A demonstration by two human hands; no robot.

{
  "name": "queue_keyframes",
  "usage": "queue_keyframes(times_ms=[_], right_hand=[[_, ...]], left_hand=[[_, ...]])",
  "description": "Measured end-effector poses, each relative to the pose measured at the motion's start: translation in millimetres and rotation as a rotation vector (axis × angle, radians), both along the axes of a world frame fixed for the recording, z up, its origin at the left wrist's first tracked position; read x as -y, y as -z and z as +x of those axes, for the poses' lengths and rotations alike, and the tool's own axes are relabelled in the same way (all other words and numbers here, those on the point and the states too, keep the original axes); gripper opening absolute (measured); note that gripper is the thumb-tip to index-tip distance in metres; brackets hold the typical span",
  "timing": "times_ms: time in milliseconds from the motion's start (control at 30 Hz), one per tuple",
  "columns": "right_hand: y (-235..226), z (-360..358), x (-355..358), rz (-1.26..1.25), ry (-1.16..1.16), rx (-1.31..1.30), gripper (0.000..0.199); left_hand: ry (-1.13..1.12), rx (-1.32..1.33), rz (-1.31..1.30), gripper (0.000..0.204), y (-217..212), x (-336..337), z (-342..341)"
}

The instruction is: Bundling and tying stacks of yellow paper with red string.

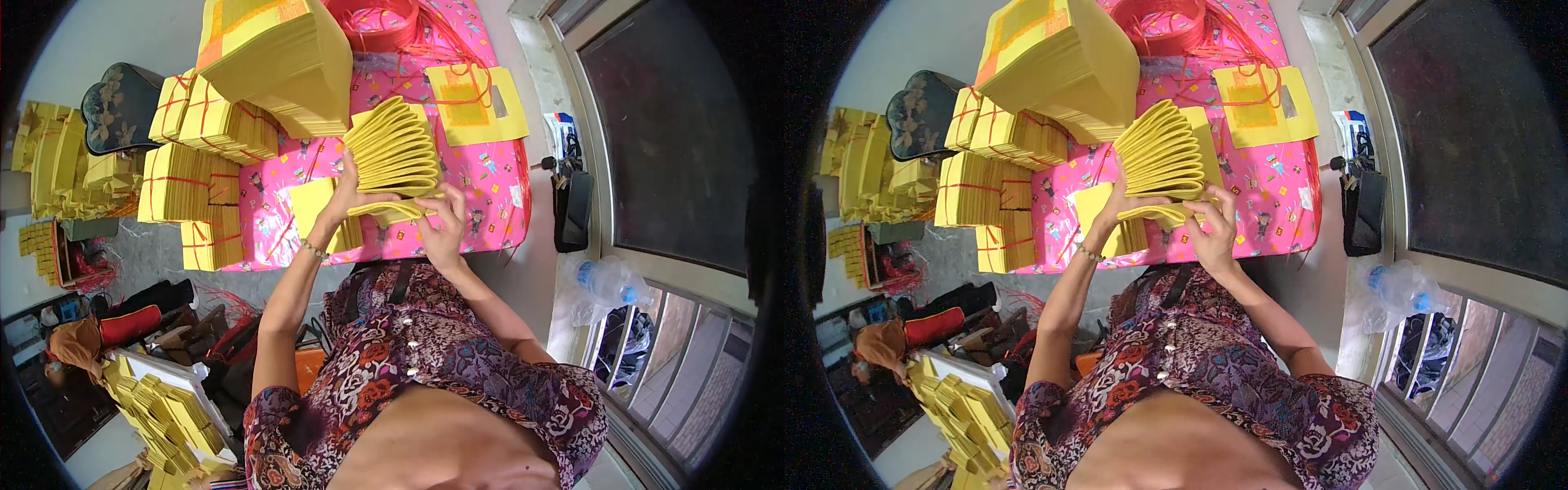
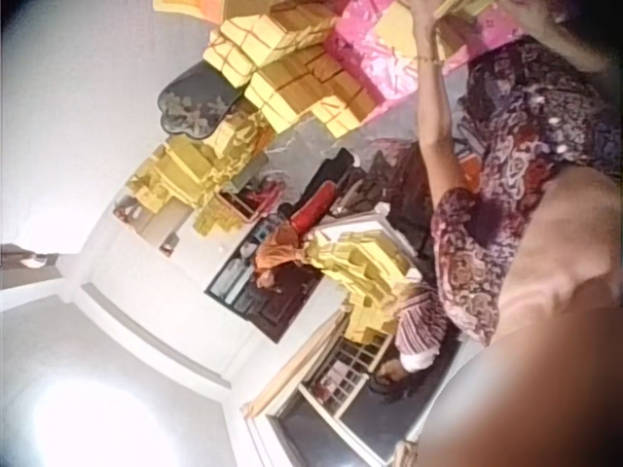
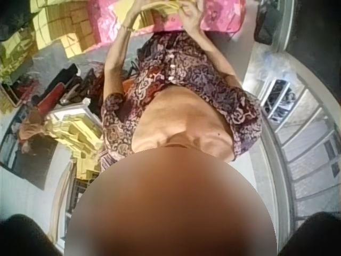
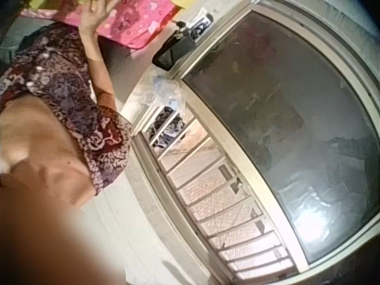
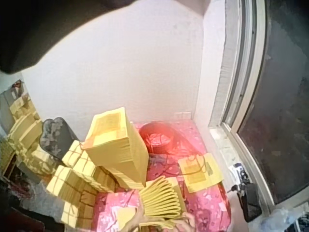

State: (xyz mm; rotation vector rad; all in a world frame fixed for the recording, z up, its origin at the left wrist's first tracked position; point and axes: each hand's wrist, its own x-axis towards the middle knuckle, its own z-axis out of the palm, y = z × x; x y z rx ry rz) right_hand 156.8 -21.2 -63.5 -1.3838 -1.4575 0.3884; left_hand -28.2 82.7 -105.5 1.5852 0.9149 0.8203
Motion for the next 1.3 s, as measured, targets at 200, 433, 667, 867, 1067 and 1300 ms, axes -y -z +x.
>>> queue_keyframes(times_ms=[200,433,667,867,1067,1300], right_hand=[[-9,3,0,0.001,-0.057,0.025,0.026],[-4,7,9,-0.058,-0.072,0.008,0.026],[-5,6,7,-0.048,-0.105,-0.076,0.028],[-11,18,0,-0.042,-0.095,0.031,0.025],[-3,25,-9,-0.069,-0.278,-0.018,0.024],[-19,35,-21,-0.009,-0.335,0.061,0.025]], left_hand=[[-0.009,-0.026,0.043,0.112,16,-1,-3],[-0.038,-0.136,0.305,0.107,-4,0,4],[-0.078,-0.109,0.317,0.103,-4,1,5],[-0.07,-0.141,0.377,0.102,-3,2,5],[-0.055,-0.158,0.405,0.103,-4,2,4],[-0.043,-0.057,0.269,0.102,-1,1,2]])
